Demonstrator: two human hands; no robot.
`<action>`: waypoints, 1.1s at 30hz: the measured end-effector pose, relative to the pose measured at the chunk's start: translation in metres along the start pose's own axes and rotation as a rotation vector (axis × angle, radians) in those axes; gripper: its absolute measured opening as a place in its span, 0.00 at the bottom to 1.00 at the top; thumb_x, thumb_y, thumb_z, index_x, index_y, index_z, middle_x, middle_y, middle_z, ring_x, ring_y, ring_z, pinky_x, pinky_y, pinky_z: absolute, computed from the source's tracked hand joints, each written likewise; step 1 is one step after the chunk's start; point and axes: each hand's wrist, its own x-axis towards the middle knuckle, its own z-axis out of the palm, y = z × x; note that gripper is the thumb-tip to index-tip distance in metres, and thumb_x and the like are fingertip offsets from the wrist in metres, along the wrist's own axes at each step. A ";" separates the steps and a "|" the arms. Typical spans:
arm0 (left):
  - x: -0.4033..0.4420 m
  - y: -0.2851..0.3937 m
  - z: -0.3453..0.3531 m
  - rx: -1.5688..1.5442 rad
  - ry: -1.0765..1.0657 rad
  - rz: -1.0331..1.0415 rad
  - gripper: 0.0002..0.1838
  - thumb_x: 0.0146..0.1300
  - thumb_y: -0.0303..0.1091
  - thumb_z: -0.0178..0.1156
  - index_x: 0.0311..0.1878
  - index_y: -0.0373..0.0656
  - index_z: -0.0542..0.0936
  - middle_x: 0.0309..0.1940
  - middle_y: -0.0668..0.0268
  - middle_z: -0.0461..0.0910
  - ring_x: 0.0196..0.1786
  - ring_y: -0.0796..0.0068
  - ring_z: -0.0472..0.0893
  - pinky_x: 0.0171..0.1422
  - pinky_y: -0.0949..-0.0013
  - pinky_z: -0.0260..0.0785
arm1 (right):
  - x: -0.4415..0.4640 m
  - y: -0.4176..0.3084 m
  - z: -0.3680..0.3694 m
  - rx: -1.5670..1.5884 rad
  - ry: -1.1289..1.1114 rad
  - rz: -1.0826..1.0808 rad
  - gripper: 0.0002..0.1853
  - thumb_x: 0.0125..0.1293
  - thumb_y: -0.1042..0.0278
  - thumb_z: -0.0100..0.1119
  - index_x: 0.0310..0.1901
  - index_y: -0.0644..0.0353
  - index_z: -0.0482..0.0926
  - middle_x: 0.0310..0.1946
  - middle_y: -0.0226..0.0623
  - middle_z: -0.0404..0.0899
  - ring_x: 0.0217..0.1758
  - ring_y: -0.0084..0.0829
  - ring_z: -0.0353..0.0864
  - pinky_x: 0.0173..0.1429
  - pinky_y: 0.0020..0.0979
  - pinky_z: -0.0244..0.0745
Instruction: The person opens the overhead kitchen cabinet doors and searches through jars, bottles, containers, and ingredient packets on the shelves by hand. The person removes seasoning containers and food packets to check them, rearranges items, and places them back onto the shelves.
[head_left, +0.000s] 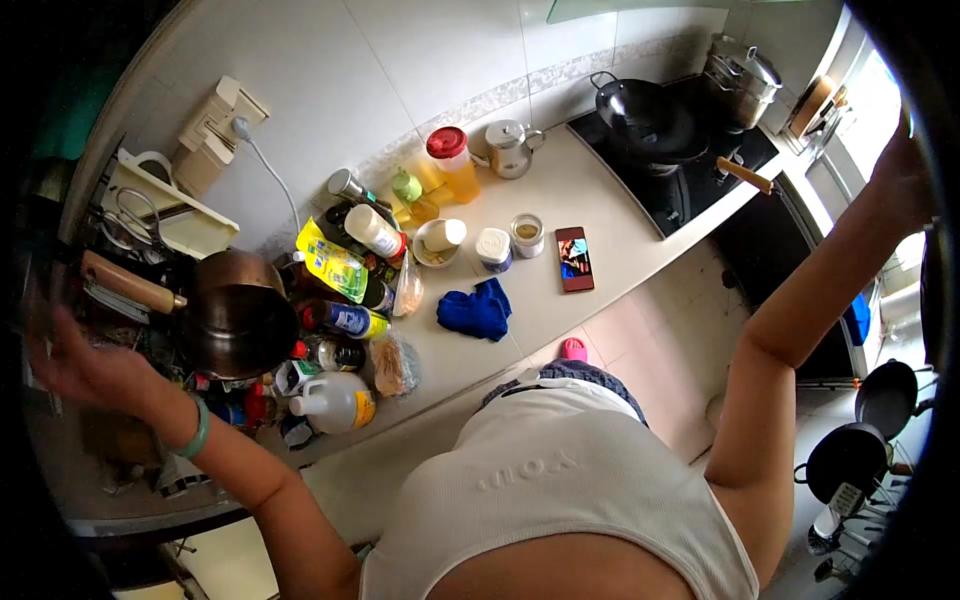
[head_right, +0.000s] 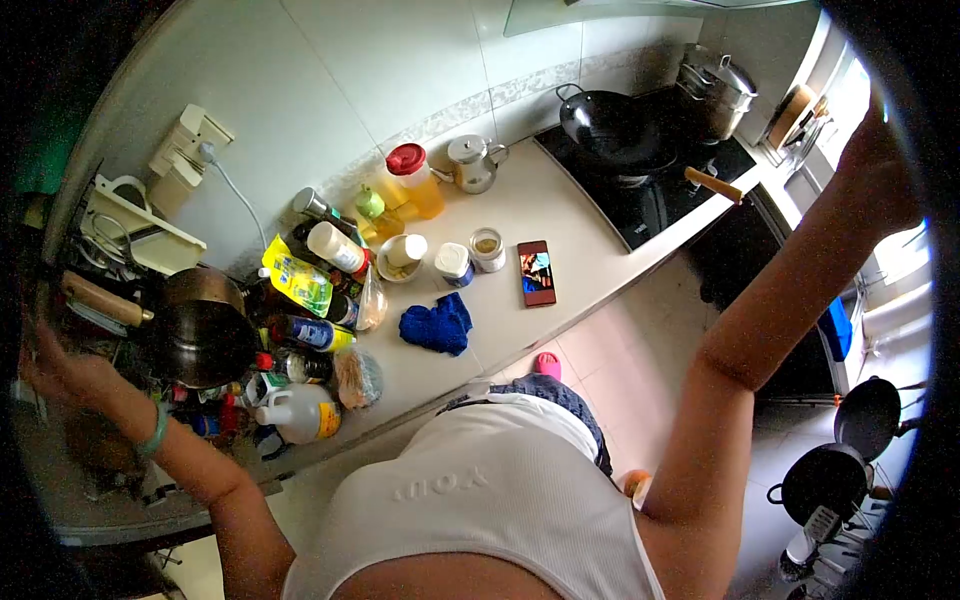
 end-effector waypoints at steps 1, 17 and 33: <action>0.002 -0.004 -0.016 0.006 -0.004 0.008 0.17 0.67 0.38 0.56 0.55 0.40 0.76 0.48 0.54 0.76 0.52 0.61 0.77 0.54 0.61 0.74 | -0.017 0.011 -0.004 -0.152 -0.042 -0.031 0.22 0.71 0.58 0.46 0.60 0.62 0.62 0.55 0.44 0.71 0.60 0.44 0.69 0.64 0.51 0.63; 0.000 0.099 -0.109 -0.147 0.420 -0.178 0.29 0.67 0.30 0.42 0.71 0.43 0.55 0.72 0.45 0.44 0.75 0.46 0.40 0.78 0.46 0.28 | -0.497 0.065 0.057 -0.390 -1.455 0.844 0.65 0.29 0.65 0.82 0.72 0.38 0.49 0.68 0.55 0.50 0.68 0.59 0.56 0.68 0.52 0.59; -0.031 0.051 -0.160 -0.091 0.386 -0.070 0.37 0.64 0.28 0.55 0.73 0.48 0.49 0.72 0.58 0.52 0.74 0.61 0.53 0.78 0.53 0.48 | -0.446 0.063 0.075 -0.315 -1.249 1.024 0.43 0.33 0.64 0.78 0.56 0.56 0.67 0.52 0.47 0.73 0.59 0.47 0.71 0.61 0.43 0.69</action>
